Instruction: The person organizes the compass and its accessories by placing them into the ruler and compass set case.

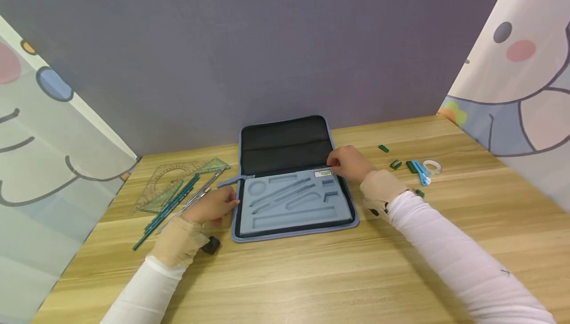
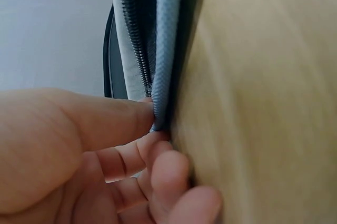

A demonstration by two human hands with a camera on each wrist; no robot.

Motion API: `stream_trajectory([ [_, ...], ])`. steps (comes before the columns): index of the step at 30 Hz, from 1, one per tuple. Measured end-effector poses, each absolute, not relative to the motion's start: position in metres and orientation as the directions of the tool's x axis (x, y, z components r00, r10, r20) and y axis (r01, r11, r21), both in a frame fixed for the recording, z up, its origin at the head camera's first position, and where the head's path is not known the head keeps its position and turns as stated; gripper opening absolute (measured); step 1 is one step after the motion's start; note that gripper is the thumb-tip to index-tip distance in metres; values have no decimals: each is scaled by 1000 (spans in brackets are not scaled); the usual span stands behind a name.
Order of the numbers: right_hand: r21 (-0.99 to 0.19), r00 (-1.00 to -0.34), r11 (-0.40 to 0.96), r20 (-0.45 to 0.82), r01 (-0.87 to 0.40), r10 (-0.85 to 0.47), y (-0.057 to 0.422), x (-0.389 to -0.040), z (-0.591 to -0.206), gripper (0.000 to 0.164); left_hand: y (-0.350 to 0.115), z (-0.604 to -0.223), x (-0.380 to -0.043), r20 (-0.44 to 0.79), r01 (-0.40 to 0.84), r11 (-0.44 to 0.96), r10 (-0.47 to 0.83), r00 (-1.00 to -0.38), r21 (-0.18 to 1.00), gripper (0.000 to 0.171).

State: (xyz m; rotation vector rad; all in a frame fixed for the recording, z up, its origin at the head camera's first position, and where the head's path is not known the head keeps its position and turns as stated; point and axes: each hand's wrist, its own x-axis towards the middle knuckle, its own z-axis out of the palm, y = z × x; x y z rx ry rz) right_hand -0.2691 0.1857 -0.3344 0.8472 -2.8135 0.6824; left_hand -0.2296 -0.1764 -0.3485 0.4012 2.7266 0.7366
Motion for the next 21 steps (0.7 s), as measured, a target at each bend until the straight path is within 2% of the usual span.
stream_trajectory([
  [8, -387, -875, 785, 201, -484, -441, 226, -265, -328, 11, -177, -349, -231, -204, 199, 827, 350, -914, 525, 17],
  [15, -270, -889, 848, 186, -456, -419, 266, -266, -328, 17, -177, -348, -231, -211, 194, 830, 346, -914, 523, 17],
  [21, -214, -921, 896, 109, -390, -375, 293, -265, -329, 22, -178, -349, -232, -208, 193, 830, 344, -916, 522, 17],
])
